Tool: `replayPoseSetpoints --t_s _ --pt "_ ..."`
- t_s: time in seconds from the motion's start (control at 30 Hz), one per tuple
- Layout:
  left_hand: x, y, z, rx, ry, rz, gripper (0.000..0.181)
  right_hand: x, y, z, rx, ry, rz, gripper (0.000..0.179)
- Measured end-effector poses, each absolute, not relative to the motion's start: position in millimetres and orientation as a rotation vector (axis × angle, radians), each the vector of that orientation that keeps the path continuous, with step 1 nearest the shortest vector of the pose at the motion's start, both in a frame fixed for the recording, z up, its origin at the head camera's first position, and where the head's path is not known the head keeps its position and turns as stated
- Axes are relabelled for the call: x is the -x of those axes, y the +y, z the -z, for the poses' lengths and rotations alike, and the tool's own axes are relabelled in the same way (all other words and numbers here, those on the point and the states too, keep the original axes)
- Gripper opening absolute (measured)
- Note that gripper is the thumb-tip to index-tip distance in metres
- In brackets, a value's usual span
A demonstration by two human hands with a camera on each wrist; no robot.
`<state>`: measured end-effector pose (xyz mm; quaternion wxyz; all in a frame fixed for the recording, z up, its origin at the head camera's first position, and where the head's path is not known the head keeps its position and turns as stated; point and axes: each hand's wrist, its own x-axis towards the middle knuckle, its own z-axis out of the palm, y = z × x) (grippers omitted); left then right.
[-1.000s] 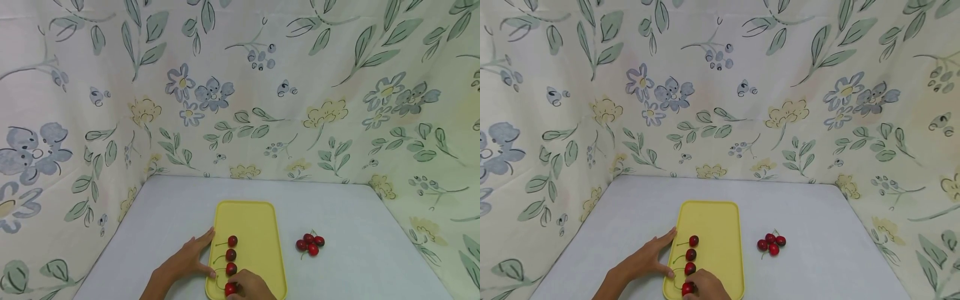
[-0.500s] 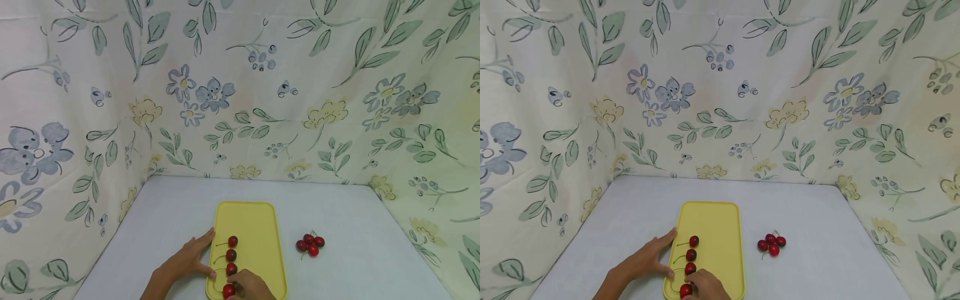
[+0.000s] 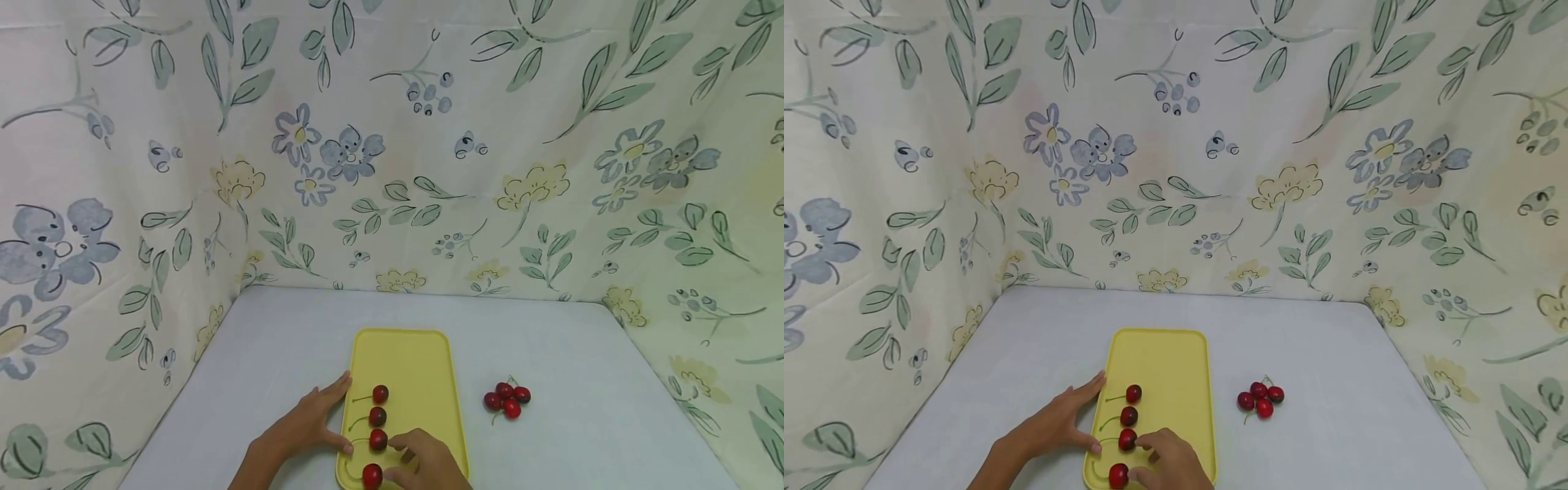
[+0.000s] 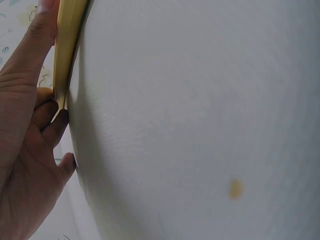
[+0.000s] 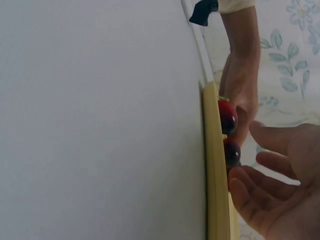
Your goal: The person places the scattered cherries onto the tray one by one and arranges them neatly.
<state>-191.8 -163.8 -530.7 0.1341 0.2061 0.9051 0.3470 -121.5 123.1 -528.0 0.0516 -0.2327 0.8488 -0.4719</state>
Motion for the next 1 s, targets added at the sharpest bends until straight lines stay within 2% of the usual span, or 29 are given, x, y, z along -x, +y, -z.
replayPoseSetpoints --t_s 0.07,0.37,1.0 --pt "191.4 -163.8 530.6 -0.593 2.624 -1.004 0.127 121.6 127.9 528.9 0.747 2.622 1.476 0.035" --pt "192.5 -163.9 531.8 -0.584 2.617 -0.994 0.127 125.0 146.6 525.3 0.618 2.728 1.564 0.035" --pt "193.9 -165.8 534.3 -0.611 2.612 -1.016 0.126 130.7 187.0 517.4 0.151 2.918 1.593 0.029"
